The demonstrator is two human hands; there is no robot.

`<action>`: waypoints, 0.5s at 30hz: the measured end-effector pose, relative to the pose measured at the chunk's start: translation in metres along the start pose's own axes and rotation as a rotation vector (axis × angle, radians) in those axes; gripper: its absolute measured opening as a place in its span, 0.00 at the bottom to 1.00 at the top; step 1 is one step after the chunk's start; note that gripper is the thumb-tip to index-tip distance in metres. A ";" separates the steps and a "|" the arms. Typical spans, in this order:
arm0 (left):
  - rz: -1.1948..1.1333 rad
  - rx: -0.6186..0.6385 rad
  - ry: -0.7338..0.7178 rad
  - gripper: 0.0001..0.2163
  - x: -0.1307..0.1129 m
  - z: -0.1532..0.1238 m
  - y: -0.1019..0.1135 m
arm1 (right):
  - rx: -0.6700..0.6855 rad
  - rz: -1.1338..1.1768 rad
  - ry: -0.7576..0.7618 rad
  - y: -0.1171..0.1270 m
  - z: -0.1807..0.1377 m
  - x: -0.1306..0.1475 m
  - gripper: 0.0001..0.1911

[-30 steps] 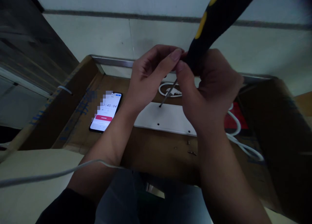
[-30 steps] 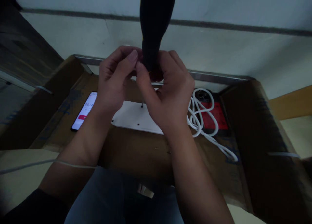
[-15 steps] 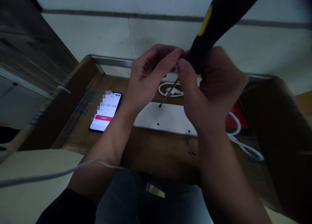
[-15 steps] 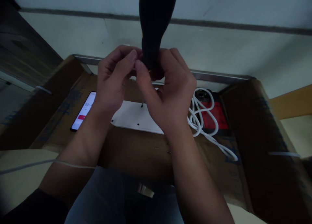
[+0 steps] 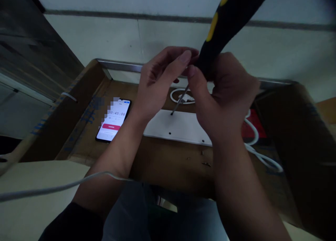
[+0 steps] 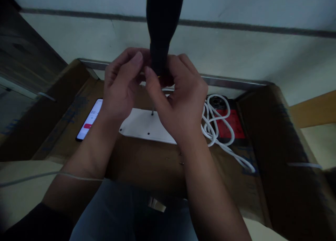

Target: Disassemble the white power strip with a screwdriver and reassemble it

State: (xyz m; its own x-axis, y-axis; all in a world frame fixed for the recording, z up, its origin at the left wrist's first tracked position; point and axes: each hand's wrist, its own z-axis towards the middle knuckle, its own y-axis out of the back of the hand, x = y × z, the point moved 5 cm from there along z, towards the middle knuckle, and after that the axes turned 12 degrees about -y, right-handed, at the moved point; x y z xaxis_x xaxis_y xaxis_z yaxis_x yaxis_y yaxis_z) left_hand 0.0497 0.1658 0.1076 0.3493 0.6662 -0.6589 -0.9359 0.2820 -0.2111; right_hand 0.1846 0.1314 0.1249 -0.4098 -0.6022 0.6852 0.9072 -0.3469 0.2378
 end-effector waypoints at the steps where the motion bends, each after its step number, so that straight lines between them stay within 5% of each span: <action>1: -0.004 0.009 0.000 0.08 -0.002 0.000 -0.001 | 0.012 -0.012 0.003 0.000 0.001 0.000 0.10; 6: -0.059 0.062 -0.022 0.10 -0.010 -0.002 -0.011 | 0.067 0.017 0.056 -0.002 0.001 0.004 0.10; 11: 0.013 -0.032 -0.073 0.07 -0.013 -0.001 -0.007 | 0.111 0.128 0.013 -0.008 -0.001 -0.002 0.05; 15: -0.001 -0.056 -0.159 0.01 -0.018 0.001 -0.008 | 0.089 0.265 0.042 -0.008 -0.001 -0.012 0.16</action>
State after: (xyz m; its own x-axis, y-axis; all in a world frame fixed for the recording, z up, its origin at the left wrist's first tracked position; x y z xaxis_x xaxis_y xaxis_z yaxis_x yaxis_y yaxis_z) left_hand 0.0506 0.1517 0.1218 0.3486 0.7684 -0.5367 -0.9351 0.2464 -0.2546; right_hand 0.1824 0.1407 0.1147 -0.1591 -0.6936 0.7026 0.9873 -0.1099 0.1150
